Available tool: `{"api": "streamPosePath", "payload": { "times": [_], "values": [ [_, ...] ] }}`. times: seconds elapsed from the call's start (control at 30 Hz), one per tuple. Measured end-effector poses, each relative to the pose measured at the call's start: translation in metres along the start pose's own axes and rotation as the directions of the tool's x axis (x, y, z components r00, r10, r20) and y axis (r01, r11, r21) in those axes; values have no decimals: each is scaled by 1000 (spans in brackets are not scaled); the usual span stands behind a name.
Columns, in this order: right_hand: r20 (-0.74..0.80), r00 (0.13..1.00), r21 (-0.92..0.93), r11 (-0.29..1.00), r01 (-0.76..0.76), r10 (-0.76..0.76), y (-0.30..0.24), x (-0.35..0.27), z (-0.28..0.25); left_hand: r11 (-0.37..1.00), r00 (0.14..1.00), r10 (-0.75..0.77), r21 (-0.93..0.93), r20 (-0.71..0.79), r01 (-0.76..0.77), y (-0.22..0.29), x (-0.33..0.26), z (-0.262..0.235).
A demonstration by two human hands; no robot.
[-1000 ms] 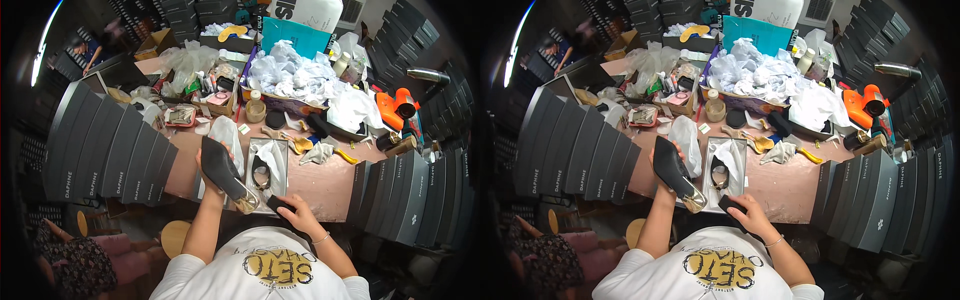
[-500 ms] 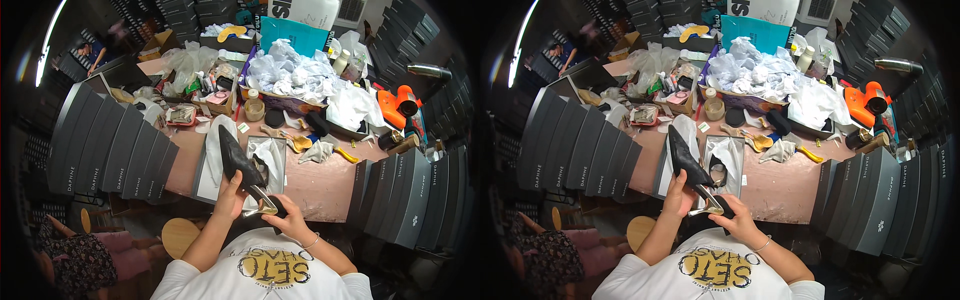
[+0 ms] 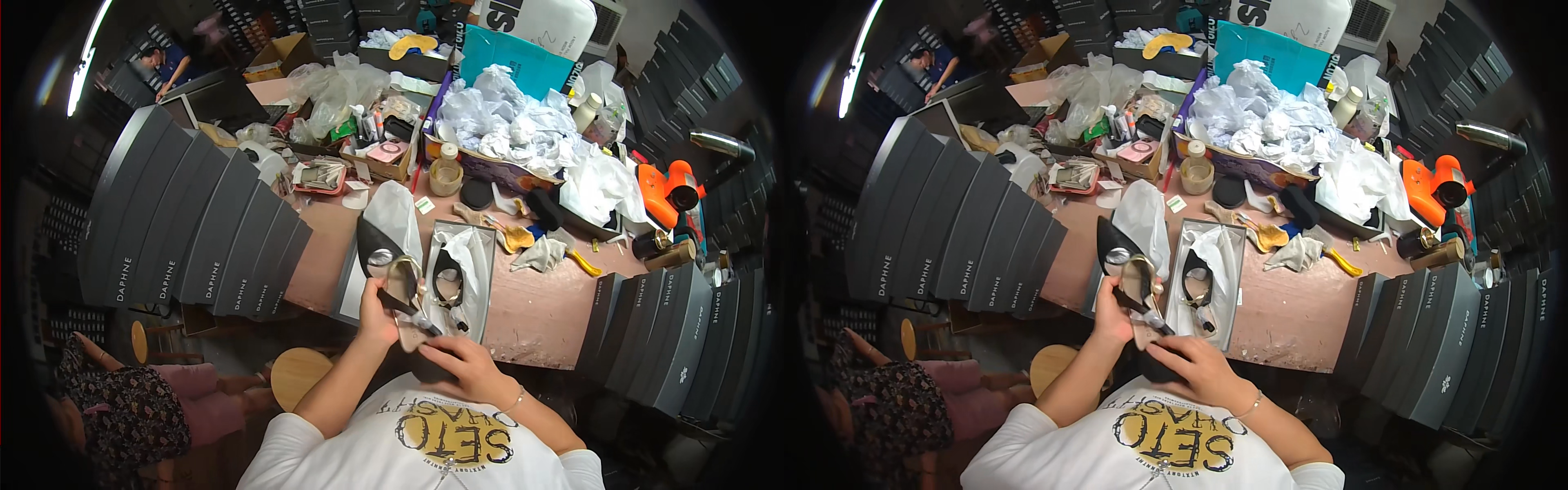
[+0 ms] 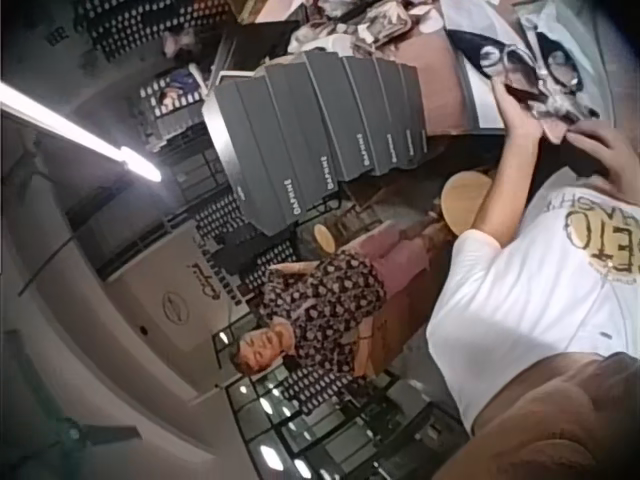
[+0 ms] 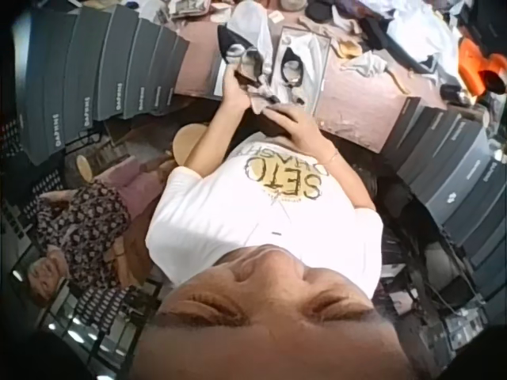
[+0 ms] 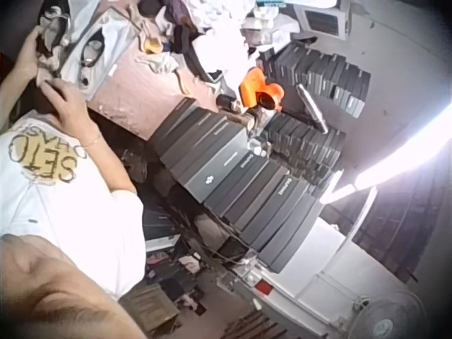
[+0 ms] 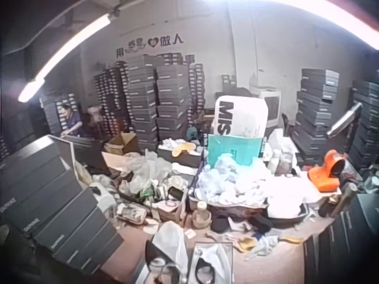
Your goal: Inspecting, wiping, and packing a pair of high-heeled shoes into a box with protective paper.
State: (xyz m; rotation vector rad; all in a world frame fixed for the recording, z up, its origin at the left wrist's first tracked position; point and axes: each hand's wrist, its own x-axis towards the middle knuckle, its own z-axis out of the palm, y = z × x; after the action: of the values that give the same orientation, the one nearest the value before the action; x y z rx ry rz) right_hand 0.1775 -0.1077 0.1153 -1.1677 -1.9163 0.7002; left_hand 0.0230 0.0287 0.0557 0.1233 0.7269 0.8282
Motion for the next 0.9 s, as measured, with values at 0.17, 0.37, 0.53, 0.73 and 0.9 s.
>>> {"api": "streamPosePath", "payload": {
  "times": [0.17, 0.37, 0.53, 0.73, 0.9],
  "values": [
    [-384, 813, 174, 899, -403, 438, 31, -34, -16, 792, 840, -138, -451, 524, 411, 0, 37, -50],
    [-301, 940, -63, 980, -187, 160, 4, 25, -21, 858, 781, -198, -282, 592, 430, -26, 46, -30],
    [52, 988, -180, 975, -131, 142, 8, 0, -17, 928, 778, -172, -166, 604, 334, -42, 58, -36],
    [-353, 837, -382, 752, -538, 419, 158, -68, -65, 819, 720, -149, -324, 678, 474, -52, 54, -23],
    [-18, 871, 131, 865, -485, 491, 108, -14, -70, 990, 999, 40, 137, -14, -38, -85, 35, -12]
  ]
}}
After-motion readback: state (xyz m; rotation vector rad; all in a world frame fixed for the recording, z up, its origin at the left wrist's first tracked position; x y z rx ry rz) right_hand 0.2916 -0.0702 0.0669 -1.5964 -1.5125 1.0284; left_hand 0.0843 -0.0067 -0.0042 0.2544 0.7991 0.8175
